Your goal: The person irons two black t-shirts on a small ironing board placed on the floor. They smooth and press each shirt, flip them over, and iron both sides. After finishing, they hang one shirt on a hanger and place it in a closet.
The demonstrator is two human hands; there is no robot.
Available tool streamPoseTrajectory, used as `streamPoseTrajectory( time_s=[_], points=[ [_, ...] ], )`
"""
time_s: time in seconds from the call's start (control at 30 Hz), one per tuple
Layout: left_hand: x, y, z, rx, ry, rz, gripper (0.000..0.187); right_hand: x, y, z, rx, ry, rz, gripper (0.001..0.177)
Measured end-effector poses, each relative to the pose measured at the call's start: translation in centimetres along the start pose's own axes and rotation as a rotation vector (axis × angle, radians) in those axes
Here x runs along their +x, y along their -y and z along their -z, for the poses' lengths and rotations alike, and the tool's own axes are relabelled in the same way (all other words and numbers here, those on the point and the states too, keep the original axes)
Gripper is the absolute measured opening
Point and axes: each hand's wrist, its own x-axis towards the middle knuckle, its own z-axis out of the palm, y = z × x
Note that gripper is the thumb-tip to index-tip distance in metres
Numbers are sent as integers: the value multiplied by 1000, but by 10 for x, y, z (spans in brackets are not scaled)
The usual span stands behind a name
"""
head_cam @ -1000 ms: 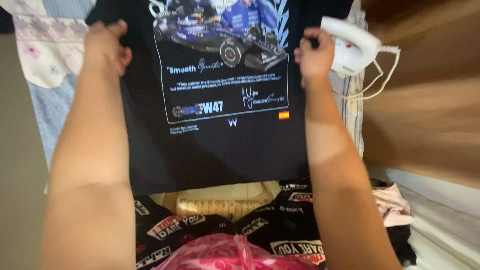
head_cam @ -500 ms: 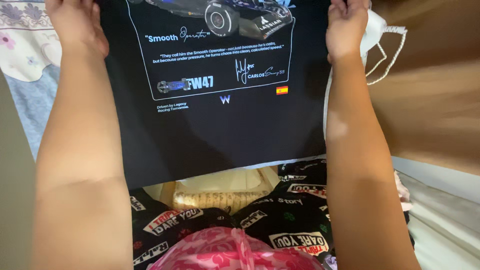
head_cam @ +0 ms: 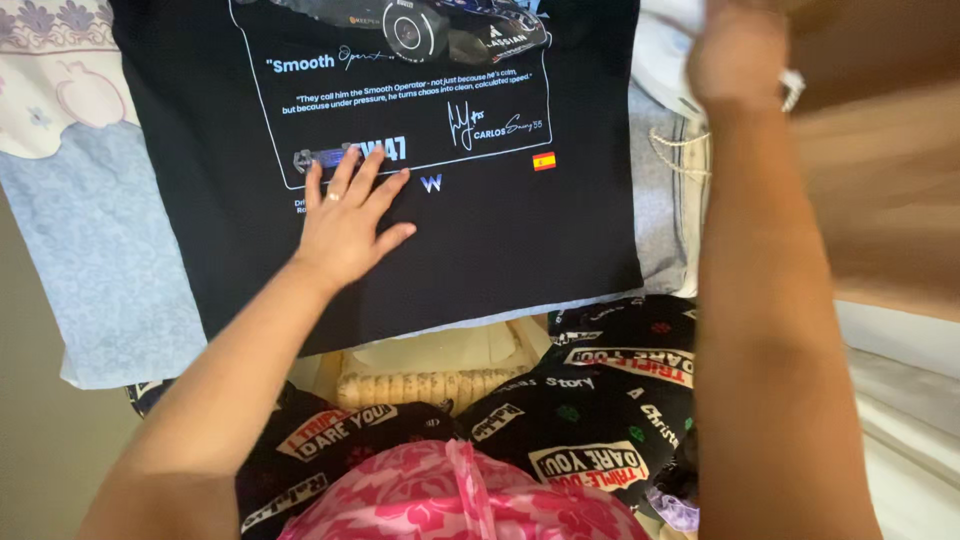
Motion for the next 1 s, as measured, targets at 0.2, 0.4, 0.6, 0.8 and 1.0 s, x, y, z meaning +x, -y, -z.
streamPoseTrajectory(
  time_s=[0.2, 0.4, 0.6, 0.8, 1.0],
  points=[
    [-38, -7, -14, -23, -52, 204, 76, -65, -19, 79, 79, -16, -154, 40],
    [-32, -28, -33, -41, -80, 366, 71, -119, 97, 122, 458, 398, -252, 48],
    [-30, -29, -38, -71, -114, 421, 64, -119, 248, 114, 422, 435, 122, 47],
    [-28, -30, -38, -50, -106, 435, 65, -77, 223, 83, 302, 344, -94, 43],
    [-26, -32, -36, -67, -83, 445, 67, -98, 129, 90, 296, 308, -298, 42]
  ],
)
